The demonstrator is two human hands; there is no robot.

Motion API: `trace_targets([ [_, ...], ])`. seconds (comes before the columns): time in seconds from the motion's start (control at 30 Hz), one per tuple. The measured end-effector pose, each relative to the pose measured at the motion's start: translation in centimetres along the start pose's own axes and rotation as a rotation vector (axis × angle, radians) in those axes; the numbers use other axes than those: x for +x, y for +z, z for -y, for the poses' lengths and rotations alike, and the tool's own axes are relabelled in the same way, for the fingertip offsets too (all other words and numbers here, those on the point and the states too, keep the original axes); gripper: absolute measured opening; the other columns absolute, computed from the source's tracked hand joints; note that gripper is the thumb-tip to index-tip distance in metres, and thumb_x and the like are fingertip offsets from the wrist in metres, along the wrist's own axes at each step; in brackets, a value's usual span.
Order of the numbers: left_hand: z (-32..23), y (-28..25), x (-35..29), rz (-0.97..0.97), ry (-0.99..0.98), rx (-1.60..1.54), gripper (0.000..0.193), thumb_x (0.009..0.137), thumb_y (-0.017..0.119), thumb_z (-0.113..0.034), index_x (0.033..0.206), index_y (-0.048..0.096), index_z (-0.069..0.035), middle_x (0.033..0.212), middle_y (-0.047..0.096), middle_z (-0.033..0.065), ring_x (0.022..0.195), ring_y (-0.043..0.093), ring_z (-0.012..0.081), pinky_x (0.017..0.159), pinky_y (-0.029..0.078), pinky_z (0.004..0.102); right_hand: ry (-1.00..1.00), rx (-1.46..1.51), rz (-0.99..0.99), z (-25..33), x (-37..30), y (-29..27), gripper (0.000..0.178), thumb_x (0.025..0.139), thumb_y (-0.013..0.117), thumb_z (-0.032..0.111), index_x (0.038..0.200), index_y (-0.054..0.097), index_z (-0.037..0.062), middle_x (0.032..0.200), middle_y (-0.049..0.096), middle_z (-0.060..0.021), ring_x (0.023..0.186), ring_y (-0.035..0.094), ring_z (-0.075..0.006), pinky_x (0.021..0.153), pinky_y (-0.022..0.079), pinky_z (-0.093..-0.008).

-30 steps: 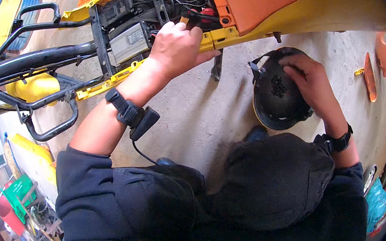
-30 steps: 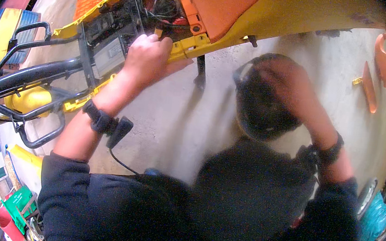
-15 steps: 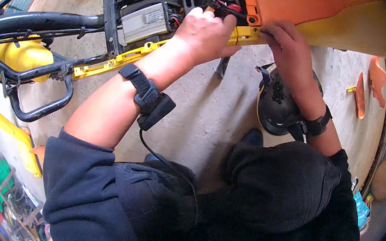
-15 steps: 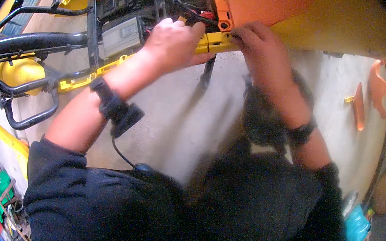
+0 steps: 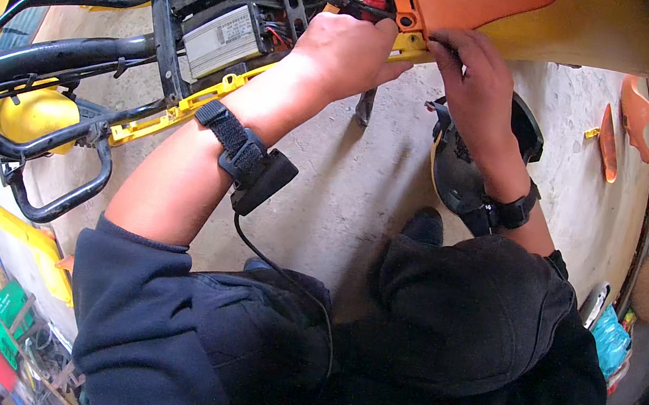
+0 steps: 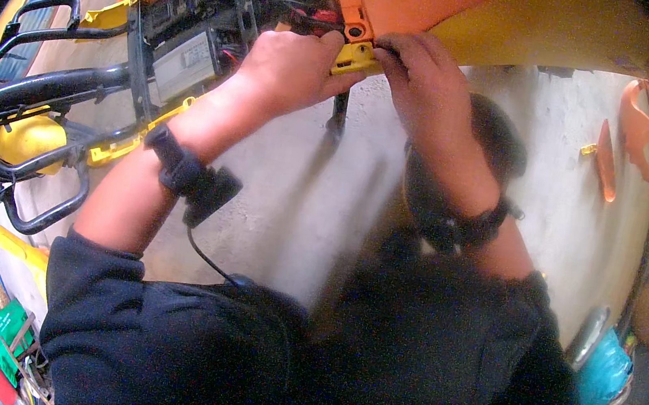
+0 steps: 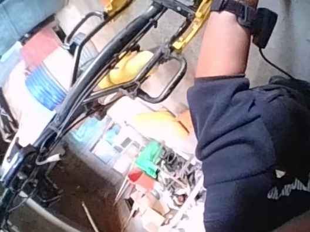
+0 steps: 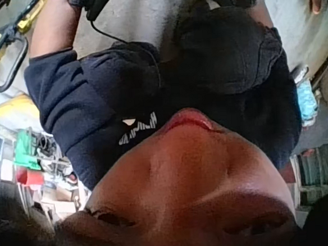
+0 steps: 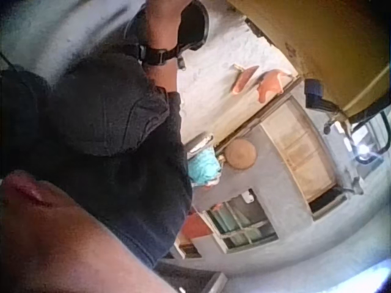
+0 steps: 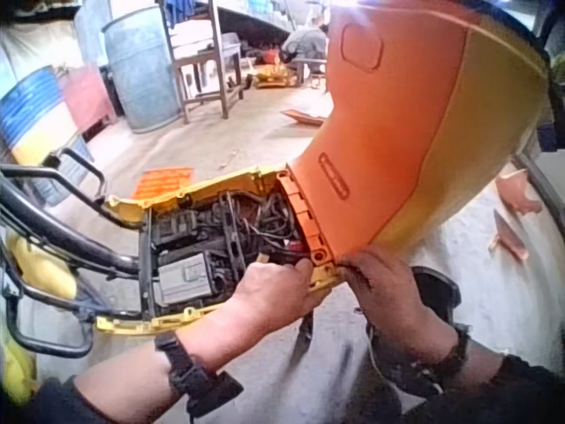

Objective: The recorder is repairing an electric motorcycle, focusing on the battery and electrical wiring section.

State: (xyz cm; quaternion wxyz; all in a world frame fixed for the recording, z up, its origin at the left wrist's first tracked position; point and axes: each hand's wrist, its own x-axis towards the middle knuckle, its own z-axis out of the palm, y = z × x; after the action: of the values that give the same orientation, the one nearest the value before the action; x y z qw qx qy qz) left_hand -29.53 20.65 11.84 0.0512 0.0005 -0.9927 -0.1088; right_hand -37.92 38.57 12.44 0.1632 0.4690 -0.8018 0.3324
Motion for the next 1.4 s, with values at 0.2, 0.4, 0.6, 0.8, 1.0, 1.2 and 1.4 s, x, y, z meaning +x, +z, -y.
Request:
trace_targets([
  [0.2, -0.2, -0.4, 0.3, 0.007, 0.005, -0.013, 0.053, 0.086, 0.059, -0.059, 0.088, 0.062, -0.006, 0.074, 0.068, 0.0171, 0.070, 0.068, 0.0377, 0.064, 0.055, 0.0477, 0.060, -0.001, -0.015, -0.2, -0.4, -0.4, 0.014, 0.083, 0.069, 0.012, 0.095, 0.068, 0.0057, 0.092, 0.067, -0.0121, 0.085, 0.065, -0.0317, 0.073, 0.054, -0.0385],
  [0.4, 0.2, 0.0, -0.2, -0.008, 0.002, 0.071, 0.049, 0.087, 0.058, -0.056, 0.094, 0.063, -0.007, 0.071, 0.069, 0.0131, 0.069, 0.069, 0.0321, 0.066, 0.054, 0.0455, -0.003, 0.051, 0.005, -0.1, -0.4, 0.0, 0.017, 0.081, 0.068, 0.012, 0.097, 0.068, 0.0083, 0.093, 0.066, -0.0102, 0.085, 0.065, -0.0310, 0.073, 0.054, -0.0391],
  [0.6, -0.6, -0.9, -0.1, 0.077, -0.078, 0.012, 0.049, 0.088, 0.057, -0.055, 0.096, 0.062, -0.007, 0.075, 0.070, 0.0143, 0.073, 0.070, 0.0322, 0.068, 0.054, 0.0454, -0.055, 0.007, 0.075, 0.3, 0.3, 1.0, 0.019, 0.080, 0.067, 0.012, 0.099, 0.069, 0.0097, 0.094, 0.066, -0.0089, 0.085, 0.066, -0.0305, 0.072, 0.054, -0.0391],
  [0.8, -0.3, -1.2, -0.4, 0.079, -0.057, -0.003, 0.051, 0.088, 0.058, -0.054, 0.099, 0.062, -0.004, 0.077, 0.071, 0.0144, 0.075, 0.071, 0.0312, 0.069, 0.055, 0.0441, -0.019, -0.084, 0.114, 0.5, 0.6, 1.0, 0.021, 0.081, 0.062, 0.008, 0.101, 0.069, 0.0085, 0.096, 0.066, -0.0102, 0.086, 0.066, -0.0317, 0.073, 0.054, -0.0405],
  [1.0, -0.2, -1.1, -0.6, 0.071, -0.057, -0.020, 0.050, 0.088, 0.059, -0.053, 0.099, 0.063, -0.005, 0.079, 0.071, 0.0143, 0.077, 0.071, 0.0311, 0.069, 0.055, 0.0435, -0.093, -0.094, 0.185, 0.8, 0.7, 1.1, 0.022, 0.081, 0.059, 0.005, 0.102, 0.068, 0.0071, 0.095, 0.065, -0.0125, 0.089, 0.065, -0.0333, 0.074, 0.054, -0.0413],
  [1.2, 0.0, -0.4, -0.6, 0.040, -0.035, -0.058, 0.046, 0.086, 0.063, -0.050, 0.096, 0.065, -0.006, 0.081, 0.071, 0.0142, 0.078, 0.071, 0.0307, 0.071, 0.056, 0.0421, -0.047, -0.180, 0.233, 1.1, 1.2, 1.0, 0.023, 0.081, 0.058, 0.007, 0.101, 0.068, 0.0066, 0.094, 0.065, -0.0122, 0.088, 0.065, -0.0330, 0.075, 0.054, -0.0425],
  [1.4, 0.2, -0.6, -0.5, 0.017, -0.031, -0.034, 0.046, 0.086, 0.063, -0.050, 0.093, 0.065, -0.005, 0.078, 0.071, 0.0143, 0.076, 0.071, 0.0302, 0.071, 0.056, 0.0415, -0.077, -0.198, 0.214, 1.2, 1.4, 1.0, 0.019, 0.082, 0.058, 0.010, 0.099, 0.068, 0.0072, 0.094, 0.064, -0.0114, 0.086, 0.065, -0.0326, 0.074, 0.054, -0.0427],
])
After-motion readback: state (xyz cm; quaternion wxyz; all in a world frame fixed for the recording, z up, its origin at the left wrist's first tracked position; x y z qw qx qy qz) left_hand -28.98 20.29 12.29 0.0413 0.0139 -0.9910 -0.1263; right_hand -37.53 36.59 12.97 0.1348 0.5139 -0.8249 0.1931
